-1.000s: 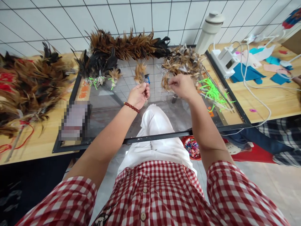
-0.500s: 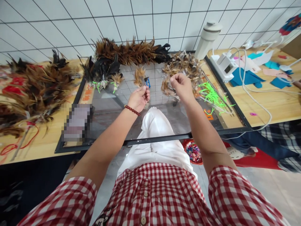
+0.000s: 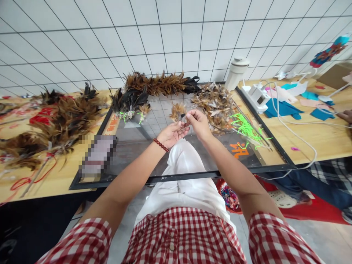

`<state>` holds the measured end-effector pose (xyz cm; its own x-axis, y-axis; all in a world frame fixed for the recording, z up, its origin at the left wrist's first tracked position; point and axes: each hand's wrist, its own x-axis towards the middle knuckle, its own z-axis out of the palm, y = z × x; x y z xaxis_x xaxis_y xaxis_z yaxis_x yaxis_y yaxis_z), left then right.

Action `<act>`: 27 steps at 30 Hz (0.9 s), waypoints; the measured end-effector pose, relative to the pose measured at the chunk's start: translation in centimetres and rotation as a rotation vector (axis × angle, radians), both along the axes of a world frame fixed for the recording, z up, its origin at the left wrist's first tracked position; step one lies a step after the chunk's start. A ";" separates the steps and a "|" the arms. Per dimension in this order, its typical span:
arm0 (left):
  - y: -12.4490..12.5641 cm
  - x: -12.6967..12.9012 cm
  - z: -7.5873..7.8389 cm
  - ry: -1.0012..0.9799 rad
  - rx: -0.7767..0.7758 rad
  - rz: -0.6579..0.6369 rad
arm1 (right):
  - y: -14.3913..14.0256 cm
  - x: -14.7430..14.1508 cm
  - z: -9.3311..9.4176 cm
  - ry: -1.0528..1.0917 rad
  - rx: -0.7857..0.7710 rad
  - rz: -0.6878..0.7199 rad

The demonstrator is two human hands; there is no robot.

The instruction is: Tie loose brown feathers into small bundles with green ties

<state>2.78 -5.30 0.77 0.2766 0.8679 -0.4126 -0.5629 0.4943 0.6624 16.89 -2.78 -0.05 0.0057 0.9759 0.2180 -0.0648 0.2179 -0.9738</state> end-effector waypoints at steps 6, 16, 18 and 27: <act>-0.2 0.3 0.1 -0.027 -0.011 -0.056 | 0.4 0.3 -0.5 0.025 0.011 -0.056; 0.1 0.2 0.0 -0.065 0.036 0.113 | 0.1 0.7 -1.0 0.079 -0.233 0.150; 0.0 0.2 0.0 -0.037 0.038 0.087 | 0.0 0.7 -1.0 0.095 -0.205 0.144; 0.4 -0.1 -0.1 0.038 -0.020 0.035 | -0.1 0.8 -0.4 0.063 0.016 0.154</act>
